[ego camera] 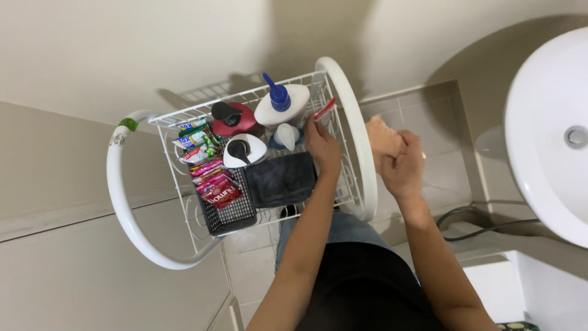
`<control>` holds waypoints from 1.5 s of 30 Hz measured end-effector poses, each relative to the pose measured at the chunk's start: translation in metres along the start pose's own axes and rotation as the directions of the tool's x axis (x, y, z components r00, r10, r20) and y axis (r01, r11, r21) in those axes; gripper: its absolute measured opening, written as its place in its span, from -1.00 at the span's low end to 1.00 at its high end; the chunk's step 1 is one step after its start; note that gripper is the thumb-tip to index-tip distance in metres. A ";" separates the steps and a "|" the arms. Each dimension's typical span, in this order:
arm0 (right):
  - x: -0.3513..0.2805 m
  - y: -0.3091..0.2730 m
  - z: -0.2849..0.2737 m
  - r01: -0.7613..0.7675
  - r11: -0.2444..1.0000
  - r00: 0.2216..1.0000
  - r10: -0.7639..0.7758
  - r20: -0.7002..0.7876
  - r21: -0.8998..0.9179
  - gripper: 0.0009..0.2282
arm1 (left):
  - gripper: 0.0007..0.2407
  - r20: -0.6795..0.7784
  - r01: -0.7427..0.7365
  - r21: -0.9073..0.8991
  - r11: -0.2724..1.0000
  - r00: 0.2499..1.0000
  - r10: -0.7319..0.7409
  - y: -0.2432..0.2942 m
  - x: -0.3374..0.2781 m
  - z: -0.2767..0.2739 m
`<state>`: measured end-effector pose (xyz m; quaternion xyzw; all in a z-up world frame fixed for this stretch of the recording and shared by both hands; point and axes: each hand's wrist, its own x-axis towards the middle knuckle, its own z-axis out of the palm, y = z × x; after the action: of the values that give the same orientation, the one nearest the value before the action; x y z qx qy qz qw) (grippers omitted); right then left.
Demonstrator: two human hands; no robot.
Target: The person organizes various bathroom items by placing them onto a white wire rack. They handle a dark towel, a peach-colored cloth, multiple bottles of toiletries, a toothbrush package, and a small jar, arranging them on the rack's shelves and hanging the cloth on the side.
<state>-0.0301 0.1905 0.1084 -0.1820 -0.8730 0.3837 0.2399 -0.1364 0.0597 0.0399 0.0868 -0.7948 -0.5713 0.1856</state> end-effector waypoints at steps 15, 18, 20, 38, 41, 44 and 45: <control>0.084 -0.083 0.062 0.429 0.887 0.893 -0.389 0.227 -0.169 -0.54 | -0.77 -0.165 -0.064 -0.060 0.996 0.985 0.053 0.005 0.009 0.020; 0.101 -0.122 0.046 0.503 0.820 0.813 -0.343 0.470 -0.272 -0.75 | -0.78 -0.165 -0.071 -0.066 0.995 0.984 0.059 -0.008 0.008 0.026; 0.102 -0.139 0.049 0.442 0.881 0.859 -0.361 0.363 -0.169 -0.72 | -0.76 -0.145 -0.040 -0.084 0.996 0.989 0.027 -0.009 0.006 0.026; 0.109 -0.124 0.061 0.467 0.833 0.862 -0.355 0.363 -0.295 -0.85 | -0.54 0.417 0.202 -0.007 0.979 0.891 -0.181 -0.006 -0.022 -0.007; 0.111 -0.126 0.057 0.333 0.941 0.882 -0.285 0.377 -0.068 -0.88 | -0.53 0.398 0.137 0.018 0.990 0.908 -0.133 -0.018 -0.020 -0.003; 0.112 -0.133 0.051 0.327 0.938 0.876 -0.257 0.408 -0.111 -0.90 | -0.53 0.408 0.146 0.003 0.989 0.903 -0.134 -0.019 -0.015 -0.003; 0.112 -0.128 0.053 0.326 0.939 0.877 -0.255 0.407 -0.112 -0.90 | -0.53 0.410 0.146 0.003 0.989 0.902 -0.134 -0.015 -0.012 -0.004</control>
<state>-0.1681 0.1341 0.2050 0.0101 -0.9510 0.2922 0.1009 -0.1246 0.0551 0.0242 0.0196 -0.7997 -0.5996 -0.0250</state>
